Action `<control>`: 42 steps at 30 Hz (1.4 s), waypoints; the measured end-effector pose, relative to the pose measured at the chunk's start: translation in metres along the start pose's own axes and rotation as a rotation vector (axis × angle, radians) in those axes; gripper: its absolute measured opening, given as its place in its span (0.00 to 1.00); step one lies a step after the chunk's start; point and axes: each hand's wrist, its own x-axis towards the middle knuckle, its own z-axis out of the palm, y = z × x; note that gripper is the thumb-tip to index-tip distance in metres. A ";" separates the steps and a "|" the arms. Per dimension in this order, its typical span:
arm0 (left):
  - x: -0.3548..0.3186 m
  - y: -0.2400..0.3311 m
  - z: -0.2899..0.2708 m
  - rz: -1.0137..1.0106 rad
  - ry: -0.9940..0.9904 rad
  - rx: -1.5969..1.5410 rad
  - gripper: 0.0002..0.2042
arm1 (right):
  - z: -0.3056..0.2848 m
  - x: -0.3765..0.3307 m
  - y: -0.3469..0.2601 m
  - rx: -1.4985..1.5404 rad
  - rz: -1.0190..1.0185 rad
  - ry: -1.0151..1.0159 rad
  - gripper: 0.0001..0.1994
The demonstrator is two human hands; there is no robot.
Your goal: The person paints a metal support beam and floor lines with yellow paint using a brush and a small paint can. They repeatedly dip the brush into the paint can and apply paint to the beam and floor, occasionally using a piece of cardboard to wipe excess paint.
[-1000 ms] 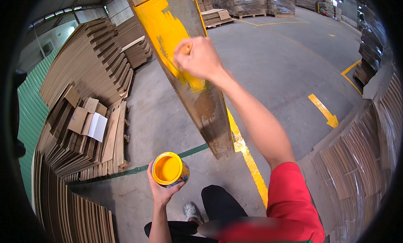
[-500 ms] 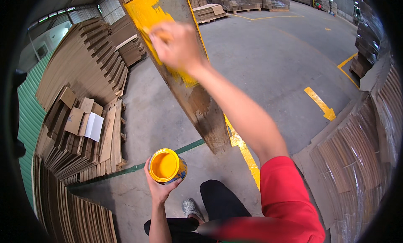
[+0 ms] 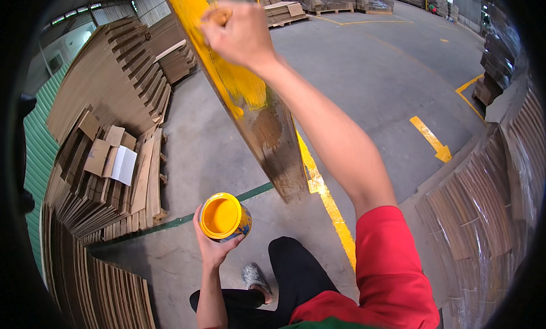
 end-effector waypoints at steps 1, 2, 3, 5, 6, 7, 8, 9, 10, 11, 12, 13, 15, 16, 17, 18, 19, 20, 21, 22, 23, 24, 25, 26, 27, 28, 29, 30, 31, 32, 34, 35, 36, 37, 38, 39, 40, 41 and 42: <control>0.000 0.000 0.001 0.003 -0.005 -0.027 0.60 | 0.003 0.011 -0.003 0.149 0.011 0.069 0.05; -0.001 -0.001 0.001 0.003 -0.008 -0.042 0.60 | 0.006 0.015 -0.005 0.298 0.027 0.138 0.04; -0.001 -0.001 0.002 0.008 -0.010 -0.049 0.60 | 0.007 0.009 -0.007 0.229 0.021 0.127 0.05; -0.002 -0.001 0.002 0.003 -0.022 -0.051 0.59 | 0.005 -0.019 -0.005 0.116 -0.074 0.117 0.06; -0.001 -0.001 0.002 0.013 -0.025 -0.044 0.59 | 0.006 -0.045 -0.003 0.049 0.070 0.087 0.05; -0.001 0.000 0.002 0.022 -0.024 -0.062 0.59 | 0.006 -0.077 -0.004 0.015 0.132 0.069 0.04; -0.001 0.000 0.002 0.037 -0.018 -0.075 0.59 | 0.001 -0.108 -0.004 0.066 0.256 0.024 0.04; -0.001 0.000 0.003 0.058 -0.011 -0.084 0.59 | -0.006 -0.136 -0.005 0.092 0.433 -0.019 0.04; -0.001 0.000 0.003 0.043 -0.011 -0.097 0.59 | -0.011 -0.157 -0.003 -0.001 0.546 -0.111 0.03; -0.001 0.000 0.002 0.026 -0.019 -0.097 0.59 | -0.014 -0.172 -0.002 0.038 0.656 -0.184 0.06; 0.000 -0.001 0.003 0.028 -0.029 -0.091 0.59 | -0.015 -0.173 0.003 0.001 0.512 -0.228 0.07; 0.001 0.000 0.003 0.015 -0.028 -0.080 0.59 | -0.016 -0.165 0.008 -0.065 0.413 -0.266 0.08; 0.004 -0.001 0.005 0.020 -0.030 -0.076 0.59 | -0.011 -0.123 0.016 -0.213 0.330 -0.282 0.11; 0.006 -0.002 0.006 0.030 -0.032 -0.062 0.59 | -0.006 -0.094 0.018 -0.143 0.204 -0.223 0.10; 0.007 -0.002 0.007 0.024 -0.042 -0.082 0.59 | -0.001 -0.064 0.017 -0.085 0.153 -0.154 0.09; 0.008 -0.002 0.008 0.018 -0.050 -0.093 0.58 | 0.000 -0.034 0.013 -0.145 -0.007 -0.110 0.08; 0.009 -0.003 0.010 0.011 -0.058 -0.102 0.58 | 0.000 -0.013 0.007 -0.188 -0.193 -0.039 0.06; 0.010 -0.003 0.011 0.012 -0.062 -0.096 0.58 | 0.002 -0.001 0.002 -0.090 -0.134 0.017 0.05; 0.010 -0.003 0.012 0.011 -0.064 -0.088 0.58 | 0.005 0.007 -0.001 0.014 -0.111 0.088 0.05; 0.010 -0.004 0.013 0.021 -0.066 -0.071 0.58 | 0.008 0.007 -0.005 0.120 -0.087 0.159 0.05; 0.011 -0.004 0.014 0.017 -0.068 -0.074 0.58 | 0.012 -0.007 -0.007 0.198 -0.043 0.186 0.03; 0.010 -0.004 0.014 0.020 -0.071 -0.068 0.58 | 0.015 -0.024 -0.007 0.121 -0.067 0.164 0.04; 0.010 -0.005 0.015 0.029 -0.075 -0.058 0.58 | 0.016 -0.046 -0.004 0.024 -0.069 0.132 0.05; 0.010 -0.005 0.015 0.026 -0.078 -0.076 0.58 | 0.013 -0.077 0.001 -0.039 -0.077 0.068 0.05; 0.010 -0.005 0.015 0.029 -0.078 -0.092 0.58 | 0.007 -0.113 0.001 -0.128 -0.035 -0.009 0.04; 0.010 -0.005 0.016 0.039 -0.077 -0.103 0.58 | 0.001 -0.146 0.001 -0.059 0.150 -0.062 0.02; 0.009 -0.005 0.016 0.027 -0.068 -0.112 0.58 | -0.007 -0.170 0.004 -0.104 0.132 -0.140 0.03; 0.008 -0.005 0.015 0.016 -0.062 -0.116 0.58 | -0.013 -0.189 0.005 -0.115 0.196 -0.208 0.03; 0.009 -0.005 0.016 0.019 -0.059 -0.120 0.59 | -0.022 -0.195 0.010 -0.175 0.193 -0.293 0.03; 0.010 -0.005 0.016 0.019 -0.059 -0.125 0.59 | -0.029 -0.195 0.012 -0.257 0.189 -0.322 0.02; 0.011 -0.005 0.017 0.034 -0.059 -0.134 0.59 | -0.043 -0.164 0.017 -0.374 0.072 -0.260 0.03; 0.012 -0.005 0.018 0.024 -0.058 -0.149 0.59 | -0.047 -0.139 0.017 -0.452 0.019 -0.206 0.03; 0.012 -0.006 0.018 0.012 -0.058 -0.164 0.59 | -0.050 -0.114 0.015 -0.514 -0.109 -0.163 0.04; 0.013 -0.006 0.018 0.010 -0.057 -0.177 0.59 | -0.051 -0.086 0.012 -0.587 -0.211 -0.103 0.05; 0.014 -0.008 0.018 0.009 -0.057 -0.175 0.59 | -0.050 -0.058 0.009 -0.594 -0.367 -0.073 0.05; 0.015 -0.009 0.019 0.014 -0.056 -0.172 0.58 | -0.048 -0.031 0.006 -0.615 -0.441 -0.051 0.05; 0.016 -0.010 0.020 0.019 -0.057 -0.158 0.58 | -0.046 -0.003 0.002 -0.648 -0.610 -0.032 0.05; 0.016 -0.012 0.020 0.012 -0.054 -0.150 0.58 | -0.044 0.014 -0.002 -0.724 -0.632 -0.036 0.06; 0.017 -0.013 0.021 0.009 -0.053 -0.132 0.58 | -0.043 0.022 -0.003 -0.735 -0.704 -0.038 0.05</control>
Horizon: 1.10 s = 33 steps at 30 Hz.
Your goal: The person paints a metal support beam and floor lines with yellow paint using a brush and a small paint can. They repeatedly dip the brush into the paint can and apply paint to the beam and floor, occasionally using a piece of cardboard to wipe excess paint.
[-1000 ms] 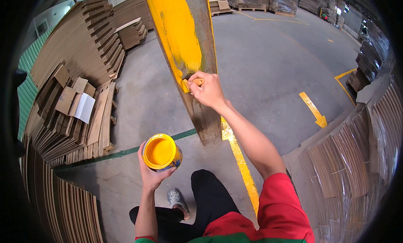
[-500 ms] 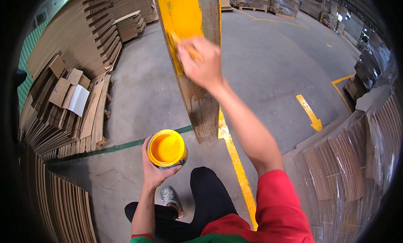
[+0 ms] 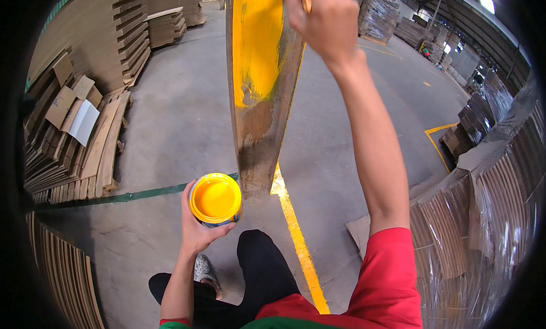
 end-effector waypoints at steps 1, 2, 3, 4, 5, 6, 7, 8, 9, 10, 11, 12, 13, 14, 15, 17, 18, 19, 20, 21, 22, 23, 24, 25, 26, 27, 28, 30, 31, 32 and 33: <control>0.001 -0.001 0.001 0.005 0.000 0.023 0.58 | 0.004 0.006 0.005 -0.029 0.002 -0.030 0.04; 0.002 -0.003 0.002 -0.006 0.000 0.004 0.58 | 0.005 0.004 0.005 -0.059 0.004 -0.058 0.04; 0.002 -0.004 0.002 -0.010 -0.001 -0.011 0.58 | 0.007 -0.005 -0.002 -0.046 0.022 -0.113 0.07; 0.002 -0.005 0.002 -0.005 -0.006 -0.031 0.58 | 0.007 -0.024 -0.013 -0.036 0.009 -0.141 0.07; 0.003 -0.006 0.002 -0.003 -0.004 -0.005 0.58 | 0.005 -0.050 -0.030 -0.027 0.087 -0.232 0.07; 0.003 -0.007 0.001 0.011 -0.001 0.018 0.58 | 0.002 -0.078 -0.051 -0.015 0.113 -0.312 0.07; 0.004 -0.007 -0.001 0.023 0.002 0.041 0.58 | -0.004 -0.104 -0.074 -0.022 0.178 -0.397 0.07; 0.003 -0.008 -0.002 0.029 -0.003 0.073 0.59 | -0.012 -0.127 -0.094 0.063 0.215 -0.469 0.07; 0.004 -0.008 -0.003 0.038 -0.010 0.105 0.60 | -0.016 -0.142 -0.102 0.141 0.241 -0.478 0.06; 0.005 -0.008 -0.004 0.048 -0.017 0.137 0.61 | -0.017 -0.147 -0.100 0.196 0.320 -0.566 0.06; 0.005 -0.008 -0.005 0.048 -0.017 0.146 0.61 | -0.019 -0.147 -0.099 0.256 0.380 -0.603 0.06; 0.005 -0.008 -0.005 0.046 -0.018 0.156 0.61 | -0.022 -0.139 -0.094 0.281 0.480 -0.650 0.06; 0.005 -0.008 -0.005 0.043 -0.015 0.163 0.61 | -0.021 -0.122 -0.081 0.336 0.621 -0.685 0.07; 0.006 -0.008 -0.005 0.033 -0.014 0.126 0.60 | -0.019 -0.102 -0.068 0.311 0.529 -0.593 0.07; 0.005 -0.009 -0.004 0.021 -0.006 0.083 0.59 | -0.015 -0.078 -0.052 0.261 0.453 -0.514 0.07; 0.005 -0.009 -0.003 0.011 0.000 0.057 0.58 | -0.008 -0.026 -0.019 0.114 0.238 -0.328 0.07; 0.005 -0.009 -0.003 0.010 -0.003 0.075 0.58 | -0.007 -0.004 -0.008 0.040 0.169 -0.253 0.06; 0.005 -0.009 -0.004 0.000 -0.006 0.080 0.58 | -0.003 0.012 -0.001 0.001 0.109 -0.202 0.06; 0.005 -0.010 -0.005 0.018 -0.007 0.107 0.58 | 0.000 0.021 0.003 -0.040 0.044 -0.130 0.07; 0.005 -0.010 -0.005 0.024 -0.010 0.121 0.58 | 0.002 0.021 0.003 -0.053 0.025 -0.122 0.06; 0.006 -0.011 -0.005 0.033 -0.011 0.135 0.58 | 0.002 0.014 -0.002 -0.067 0.006 -0.115 0.04; 0.006 -0.013 -0.004 0.040 -0.016 0.116 0.58 | 0.001 0.005 -0.006 -0.083 -0.014 -0.109 0.02; 0.006 -0.013 -0.005 0.036 -0.011 0.105 0.58 | 0.001 -0.013 -0.015 -0.038 0.006 -0.138 0.04; 0.006 -0.014 -0.005 0.034 -0.011 0.098 0.58 | -0.001 -0.041 -0.030 -0.014 0.053 -0.171 0.06; 0.006 -0.015 -0.006 0.024 -0.016 0.081 0.58 | -0.006 -0.072 -0.046 0.024 0.101 -0.260 0.07; 0.006 -0.016 -0.008 0.028 -0.021 0.065 0.58 | -0.013 -0.104 -0.067 0.046 0.179 -0.349 0.08; 0.008 -0.016 -0.009 0.038 -0.015 0.081 0.58 | -0.021 -0.136 -0.087 0.120 0.270 -0.417 0.07; 0.007 -0.018 -0.011 0.020 -0.003 0.067 0.58 | -0.038 -0.188 -0.122 0.231 0.445 -0.557 0.07; 0.007 -0.019 -0.011 0.028 0.003 0.090 0.57 | -0.042 -0.203 -0.131 0.258 0.525 -0.620 0.07; 0.008 -0.020 -0.011 0.042 0.008 0.098 0.57 | -0.047 -0.210 -0.133 0.274 0.560 -0.609 0.07; 0.009 -0.022 -0.010 0.046 0.012 0.102 0.56 | -0.053 -0.210 -0.136 0.283 0.604 -0.594 0.07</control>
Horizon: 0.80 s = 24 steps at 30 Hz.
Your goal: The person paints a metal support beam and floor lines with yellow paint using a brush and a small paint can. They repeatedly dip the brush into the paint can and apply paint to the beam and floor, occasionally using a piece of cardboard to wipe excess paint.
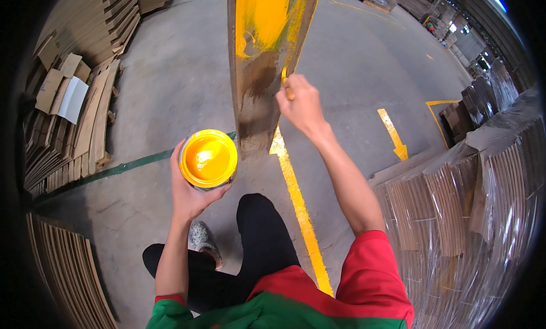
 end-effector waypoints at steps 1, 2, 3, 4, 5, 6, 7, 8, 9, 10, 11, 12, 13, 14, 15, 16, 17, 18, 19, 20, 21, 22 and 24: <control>0.001 -0.001 0.000 -0.022 0.004 -0.011 0.56 | -0.007 0.001 -0.006 0.023 0.054 0.038 0.08; 0.002 -0.002 0.001 0.011 0.012 0.015 0.56 | -0.018 0.005 -0.015 0.147 0.354 -0.047 0.07; 0.004 -0.004 0.004 0.018 0.020 0.024 0.56 | -0.029 0.009 -0.031 0.389 0.424 0.013 0.05; 0.006 -0.004 0.006 0.015 0.022 0.023 0.56 | -0.044 0.013 -0.047 0.641 0.501 0.073 0.04; 0.009 -0.005 0.008 0.041 0.019 0.063 0.57 | -0.058 0.018 -0.063 0.686 0.549 0.066 0.05; 0.013 -0.005 0.011 0.059 0.006 0.091 0.58 | -0.072 0.022 -0.077 0.746 0.526 0.064 0.05; 0.016 -0.005 0.015 0.078 -0.012 0.115 0.59 | -0.083 0.024 -0.090 0.792 0.532 -0.001 0.05; 0.017 -0.003 0.018 0.082 -0.017 0.152 0.59 | -0.093 0.024 -0.102 0.834 0.537 -0.063 0.06; 0.020 -0.002 0.022 0.090 -0.023 0.141 0.59 | -0.098 0.025 -0.111 0.889 0.547 -0.113 0.07; 0.022 0.000 0.027 0.098 -0.032 0.128 0.59 | -0.097 0.025 -0.115 0.850 0.585 -0.191 0.07; 0.024 0.001 0.031 0.113 -0.043 0.117 0.59 | -0.095 0.024 -0.119 0.826 0.629 -0.260 0.07; 0.025 0.003 0.035 0.148 -0.028 0.140 0.59 | -0.093 0.021 -0.120 0.822 0.652 -0.315 0.07; 0.025 0.004 0.038 0.134 -0.041 0.120 0.59 | -0.088 0.019 -0.120 0.722 0.665 -0.357 0.07; 0.026 0.004 0.041 0.132 -0.051 0.102 0.59 | -0.082 0.016 -0.118 0.645 0.655 -0.385 0.08; 0.028 0.004 0.044 0.134 -0.058 0.085 0.59 | -0.076 0.013 -0.115 0.559 0.656 -0.411 0.08; 0.027 0.003 0.046 0.131 -0.058 0.090 0.58 | -0.072 0.010 -0.113 0.542 0.644 -0.398 0.08; 0.026 0.002 0.049 0.127 -0.059 0.094 0.58 | -0.069 0.007 -0.111 0.537 0.593 -0.394 0.09; 0.025 0.002 0.052 0.140 -0.059 0.095 0.58 | -0.066 0.005 -0.108 0.523 0.551 -0.387 0.09; 0.023 0.001 0.055 0.133 -0.057 0.128 0.58 | -0.064 0.003 -0.107 0.504 0.510 -0.375 0.09; 0.022 -0.001 0.057 0.148 -0.057 0.152 0.58 | -0.064 0.001 -0.105 0.484 0.550 -0.399 0.10; 0.023 -0.002 0.060 0.176 -0.065 0.166 0.58 | -0.063 0.000 -0.105 0.488 0.484 -0.396 0.10; 0.023 -0.003 0.061 0.149 -0.105 0.130 0.58 | -0.065 -0.001 -0.104 0.441 0.467 -0.402 0.09; 0.017 -0.003 0.066 0.061 -0.108 0.004 0.59 | -0.069 -0.004 -0.103 0.476 0.476 -0.460 0.11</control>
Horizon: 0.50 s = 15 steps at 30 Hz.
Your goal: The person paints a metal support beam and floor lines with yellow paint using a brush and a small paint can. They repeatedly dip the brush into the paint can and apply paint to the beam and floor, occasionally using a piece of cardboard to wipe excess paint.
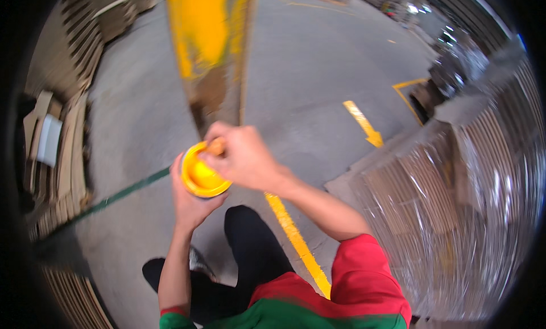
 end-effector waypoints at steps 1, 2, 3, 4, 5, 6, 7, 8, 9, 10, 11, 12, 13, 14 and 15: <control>-0.001 0.000 0.001 -0.012 -0.023 -0.017 0.59 | 0.000 0.002 0.000 -0.032 -0.072 0.001 0.12; -0.001 0.000 0.001 -0.055 -0.044 -0.044 0.60 | -0.002 0.000 0.000 -0.031 -0.141 -0.022 0.11; -0.002 0.000 0.003 -0.028 -0.051 -0.017 0.60 | -0.004 -0.001 0.000 -0.033 -0.121 -0.049 0.10; -0.003 0.000 0.003 -0.032 -0.051 -0.002 0.60 | -0.006 -0.002 0.000 -0.017 -0.104 -0.089 0.10; -0.004 -0.001 0.003 -0.078 -0.050 -0.011 0.60 | -0.007 -0.002 0.000 0.002 -0.090 -0.134 0.09; -0.005 -0.001 0.004 -0.090 -0.057 -0.024 0.60 | -0.007 -0.003 0.000 -0.003 -0.092 -0.135 0.09; -0.006 -0.002 0.005 -0.038 -0.054 0.017 0.60 | -0.007 -0.004 0.001 -0.008 -0.095 -0.140 0.09; -0.008 -0.002 0.004 -0.037 -0.056 0.028 0.60 | -0.007 -0.004 0.001 -0.009 -0.091 -0.152 0.09; -0.009 -0.001 0.004 -0.039 -0.057 0.041 0.60 | -0.007 -0.005 0.001 -0.003 -0.111 -0.136 0.09; -0.009 -0.001 0.003 -0.036 -0.058 0.052 0.60 | -0.008 -0.006 0.001 0.005 -0.125 -0.124 0.09; -0.010 0.000 0.003 -0.033 -0.060 0.063 0.60 | -0.008 -0.006 0.000 0.004 -0.114 -0.128 0.08; -0.010 0.001 0.002 -0.030 -0.061 0.074 0.60 | -0.010 -0.007 -0.001 0.025 -0.129 -0.097 0.09; -0.011 0.003 0.001 -0.041 -0.056 0.076 0.60 | -0.013 -0.008 -0.002 0.039 -0.119 -0.083 0.09; -0.012 0.005 0.001 -0.050 -0.050 0.078 0.59 | -0.016 -0.009 -0.004 0.053 -0.111 -0.069 0.09; -0.012 0.006 0.000 -0.059 -0.044 0.079 0.59 | -0.020 -0.010 -0.006 0.074 -0.114 -0.043 0.09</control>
